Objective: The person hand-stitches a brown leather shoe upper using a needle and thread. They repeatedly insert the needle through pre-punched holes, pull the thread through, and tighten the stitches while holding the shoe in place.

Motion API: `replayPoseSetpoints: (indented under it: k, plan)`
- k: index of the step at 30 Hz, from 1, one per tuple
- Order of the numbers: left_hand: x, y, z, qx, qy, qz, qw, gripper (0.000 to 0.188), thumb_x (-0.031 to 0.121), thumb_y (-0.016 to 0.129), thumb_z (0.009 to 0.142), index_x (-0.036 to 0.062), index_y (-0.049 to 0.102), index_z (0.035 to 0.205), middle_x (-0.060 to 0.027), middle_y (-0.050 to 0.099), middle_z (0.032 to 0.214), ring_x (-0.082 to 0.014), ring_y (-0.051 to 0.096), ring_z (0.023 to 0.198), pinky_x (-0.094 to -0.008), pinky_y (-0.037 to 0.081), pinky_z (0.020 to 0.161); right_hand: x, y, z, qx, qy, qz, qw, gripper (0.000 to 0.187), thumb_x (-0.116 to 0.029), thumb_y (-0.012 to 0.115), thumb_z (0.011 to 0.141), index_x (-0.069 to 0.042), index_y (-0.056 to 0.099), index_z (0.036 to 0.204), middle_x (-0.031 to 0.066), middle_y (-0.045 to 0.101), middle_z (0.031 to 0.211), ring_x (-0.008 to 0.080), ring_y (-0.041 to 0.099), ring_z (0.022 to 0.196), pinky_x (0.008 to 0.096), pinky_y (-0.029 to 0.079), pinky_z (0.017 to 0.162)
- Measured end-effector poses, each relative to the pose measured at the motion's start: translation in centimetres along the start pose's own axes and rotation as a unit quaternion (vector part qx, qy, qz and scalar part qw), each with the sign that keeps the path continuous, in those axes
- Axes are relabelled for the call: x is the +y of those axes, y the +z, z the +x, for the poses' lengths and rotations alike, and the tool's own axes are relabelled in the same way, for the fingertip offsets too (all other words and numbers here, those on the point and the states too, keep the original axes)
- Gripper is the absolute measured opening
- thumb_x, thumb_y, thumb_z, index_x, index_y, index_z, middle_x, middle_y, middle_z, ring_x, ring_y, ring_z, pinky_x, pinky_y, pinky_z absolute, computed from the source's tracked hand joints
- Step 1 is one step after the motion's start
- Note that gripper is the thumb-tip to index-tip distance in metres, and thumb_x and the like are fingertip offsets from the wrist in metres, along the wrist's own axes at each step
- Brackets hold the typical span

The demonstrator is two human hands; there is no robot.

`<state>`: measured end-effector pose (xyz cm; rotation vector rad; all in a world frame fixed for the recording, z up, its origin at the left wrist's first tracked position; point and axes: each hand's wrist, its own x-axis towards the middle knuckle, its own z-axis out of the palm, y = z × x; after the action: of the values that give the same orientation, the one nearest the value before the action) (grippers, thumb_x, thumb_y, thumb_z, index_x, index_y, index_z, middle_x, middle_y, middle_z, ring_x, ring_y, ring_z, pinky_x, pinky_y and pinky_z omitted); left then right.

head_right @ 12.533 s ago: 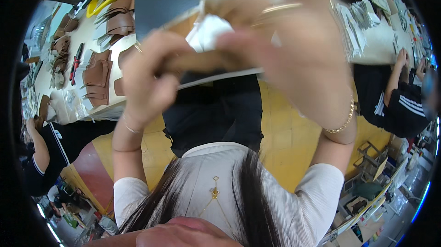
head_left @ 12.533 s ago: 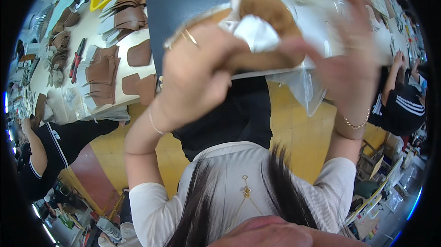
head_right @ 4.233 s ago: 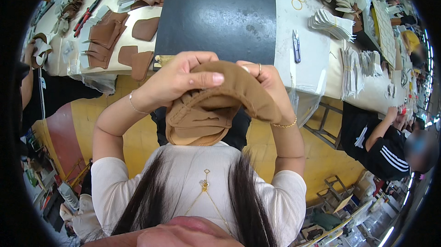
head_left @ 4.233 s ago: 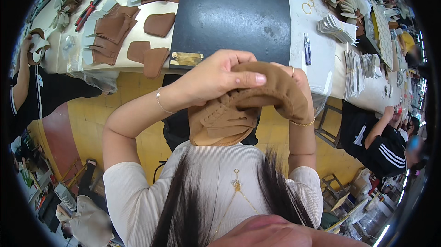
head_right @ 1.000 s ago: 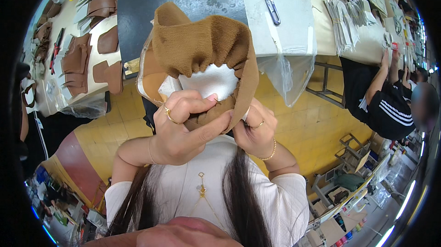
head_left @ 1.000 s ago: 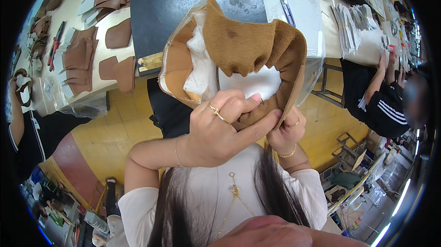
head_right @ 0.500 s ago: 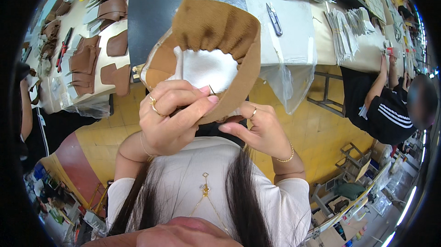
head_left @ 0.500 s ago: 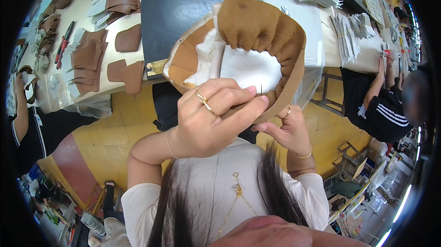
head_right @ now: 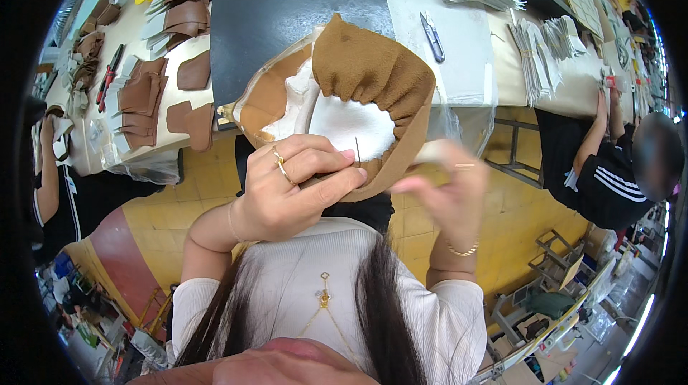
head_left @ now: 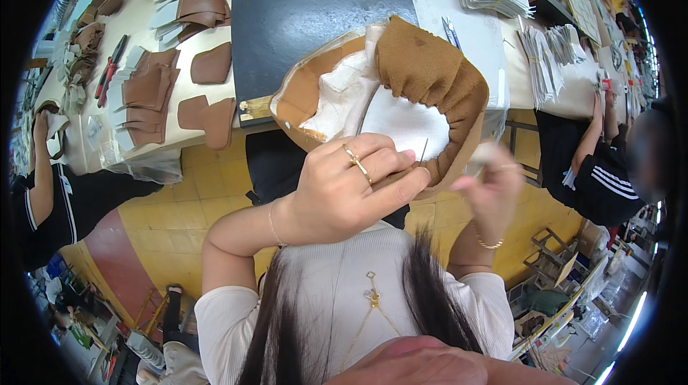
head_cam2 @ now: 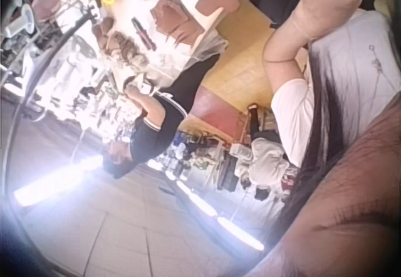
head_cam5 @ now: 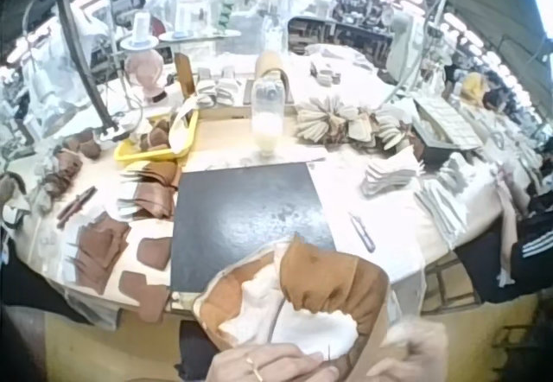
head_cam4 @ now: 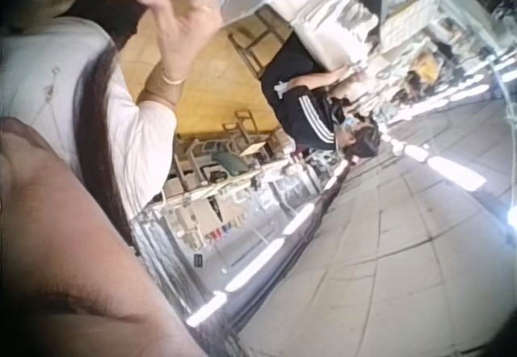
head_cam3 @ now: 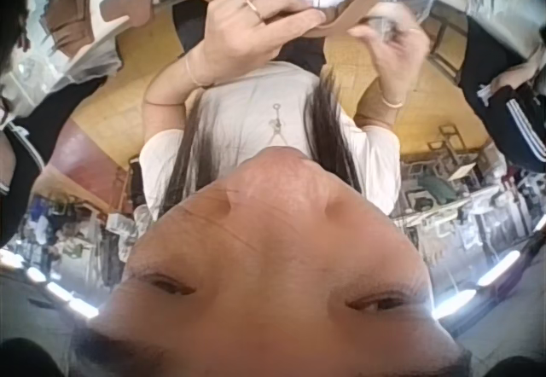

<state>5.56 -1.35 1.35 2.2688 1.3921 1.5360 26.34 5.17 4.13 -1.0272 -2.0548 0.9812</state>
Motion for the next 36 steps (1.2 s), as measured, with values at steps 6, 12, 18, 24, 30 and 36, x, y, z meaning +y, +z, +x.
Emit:
replayPoseSetpoints:
  k: [6, 12, 18, 24, 30, 36]
  plan:
    - [0.5, 0.7, 0.1, -0.013, 0.044, 0.028, 0.999, 0.023, 0.014, 0.072, 0.064, 0.0081, 0.067, 0.086, -0.0019, 0.061, 0.084, -0.0162, 0.061, 0.073, -0.0270, 0.050, 0.054, -1.8, -2.6, 2.4, -0.054, -0.142, -0.215, 0.965, 0.031, -0.025, 0.078, 0.073, -0.005, 0.068, 0.095, 0.0058, 0.061, 0.100, 0.0231, 0.057, 0.102, 0.0368, 0.040, 0.091]
    - [0.6, 1.3, 0.1, -0.005, 0.063, 0.033, 0.997, 0.018, 0.013, 0.069, 0.065, 0.0057, 0.063, 0.080, -0.0039, 0.059, 0.081, -0.0179, 0.060, 0.074, -0.0284, 0.051, 0.061, -1.7, -1.7, 3.9, -0.225, -0.121, -0.154, 0.954, 0.015, -0.018, 0.072, 0.078, -0.006, 0.066, 0.084, 0.0061, 0.060, 0.099, 0.0243, 0.056, 0.099, 0.0379, 0.037, 0.091]
    - [0.6, 1.9, 0.0, -0.074, 0.053, 0.013, 0.996, 0.015, 0.012, 0.065, 0.065, 0.0058, 0.060, 0.078, -0.0042, 0.056, 0.078, -0.0205, 0.059, 0.078, -0.0312, 0.048, 0.066, 0.1, -1.8, 3.5, -0.096, -0.023, 0.100, 0.990, 0.008, -0.007, 0.065, 0.087, -0.003, 0.059, 0.092, 0.0068, 0.060, 0.102, 0.0199, 0.055, 0.101, 0.0348, 0.040, 0.093]
    - [0.2, 2.0, -0.1, -0.021, 0.062, 0.037, 0.997, 0.017, 0.013, 0.065, 0.067, 0.0059, 0.063, 0.082, -0.0024, 0.057, 0.081, -0.0176, 0.057, 0.074, -0.0278, 0.042, 0.058, 0.8, -1.3, 3.0, 0.008, 0.055, 0.206, 0.977, 0.046, -0.011, 0.080, 0.074, 0.000, 0.058, 0.113, 0.0102, 0.062, 0.111, 0.0191, 0.054, 0.110, 0.0333, 0.040, 0.099]
    - [0.2, 1.8, -0.1, -0.030, 0.073, 0.047, 0.996, 0.029, 0.010, 0.071, 0.065, 0.0039, 0.067, 0.093, -0.0050, 0.063, 0.091, -0.0199, 0.061, 0.079, -0.0293, 0.046, 0.059, 0.1, -1.3, 3.0, -0.112, -0.070, -0.095, 0.987, 0.036, -0.011, 0.083, 0.067, -0.007, 0.066, 0.098, 0.0025, 0.066, 0.092, 0.0185, 0.060, 0.091, 0.0322, 0.039, 0.095]
    - [0.2, 2.0, 0.2, -0.055, 0.056, 0.023, 0.997, 0.027, 0.010, 0.072, 0.065, 0.0027, 0.067, 0.090, -0.0052, 0.062, 0.090, -0.0211, 0.062, 0.082, -0.0300, 0.050, 0.061, 1.6, -0.8, 1.2, -0.104, -0.015, -0.011, 0.994, 0.011, -0.009, 0.074, 0.079, -0.011, 0.067, 0.087, 0.0000, 0.068, 0.080, 0.0164, 0.063, 0.082, 0.0335, 0.034, 0.094]
